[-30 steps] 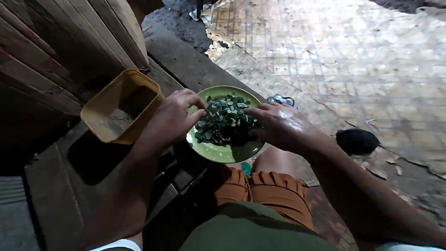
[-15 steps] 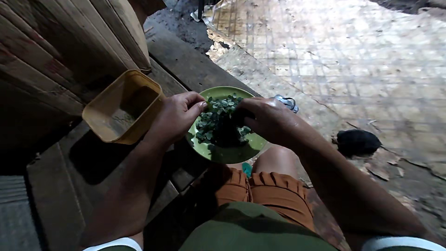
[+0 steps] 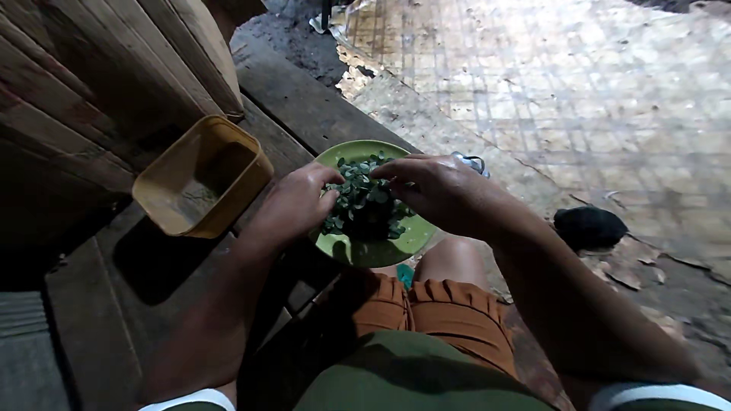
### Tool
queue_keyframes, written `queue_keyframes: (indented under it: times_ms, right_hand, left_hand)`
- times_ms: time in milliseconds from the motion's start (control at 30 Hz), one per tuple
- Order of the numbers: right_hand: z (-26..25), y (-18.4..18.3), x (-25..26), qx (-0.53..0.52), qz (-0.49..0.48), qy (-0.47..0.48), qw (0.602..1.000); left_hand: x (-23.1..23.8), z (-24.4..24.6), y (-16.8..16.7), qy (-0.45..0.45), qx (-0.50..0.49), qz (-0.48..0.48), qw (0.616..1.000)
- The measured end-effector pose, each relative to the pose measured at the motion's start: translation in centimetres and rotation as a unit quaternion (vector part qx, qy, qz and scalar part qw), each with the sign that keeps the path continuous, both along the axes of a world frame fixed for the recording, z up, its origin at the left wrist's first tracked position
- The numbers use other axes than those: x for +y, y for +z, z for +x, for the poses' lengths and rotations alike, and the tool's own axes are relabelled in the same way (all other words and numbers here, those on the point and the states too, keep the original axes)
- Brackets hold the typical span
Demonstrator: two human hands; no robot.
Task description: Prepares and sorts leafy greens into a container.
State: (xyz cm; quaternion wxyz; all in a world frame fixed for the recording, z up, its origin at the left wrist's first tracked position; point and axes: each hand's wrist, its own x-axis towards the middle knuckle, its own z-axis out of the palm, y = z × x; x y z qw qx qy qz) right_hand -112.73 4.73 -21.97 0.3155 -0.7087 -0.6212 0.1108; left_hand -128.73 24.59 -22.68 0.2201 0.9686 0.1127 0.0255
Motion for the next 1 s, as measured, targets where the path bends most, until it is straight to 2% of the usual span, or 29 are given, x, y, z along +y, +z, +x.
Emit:
queue_keyframes:
  times_ms: [267,467,567,767,867,1000]
  right_hand:
    - [0.1,-0.7,-1.8,0.041,0.072,-0.032,0.996]
    - [0.0,-4.0,-1.7,0.101,0.123,-0.075,0.984]
    - [0.4,-5.2,-2.1,0.102,0.127,-0.067,0.984]
    - [0.8,-6.6,-4.1,0.124,0.151,-0.134,0.972]
    - [0.8,-7.7,-5.2,0.141,0.185,-0.171,0.957]
    - [0.3,-7.9,-5.2,0.125,0.223,-0.196,0.947]
  left_hand:
    - [-0.6,0.0,0.4,0.017,-0.054,-0.004,0.998]
    - [-1.2,0.8,0.0,-0.043,-0.11,-0.001,0.993]
    - [-1.6,1.6,-0.3,-0.078,-0.097,0.017,0.992]
    - [-2.2,2.7,-0.3,-0.124,-0.051,0.028,0.991]
    - [-1.9,2.7,-0.5,-0.107,-0.094,0.054,0.988]
    - [-1.9,1.9,0.5,-0.056,-0.109,-0.017,0.992]
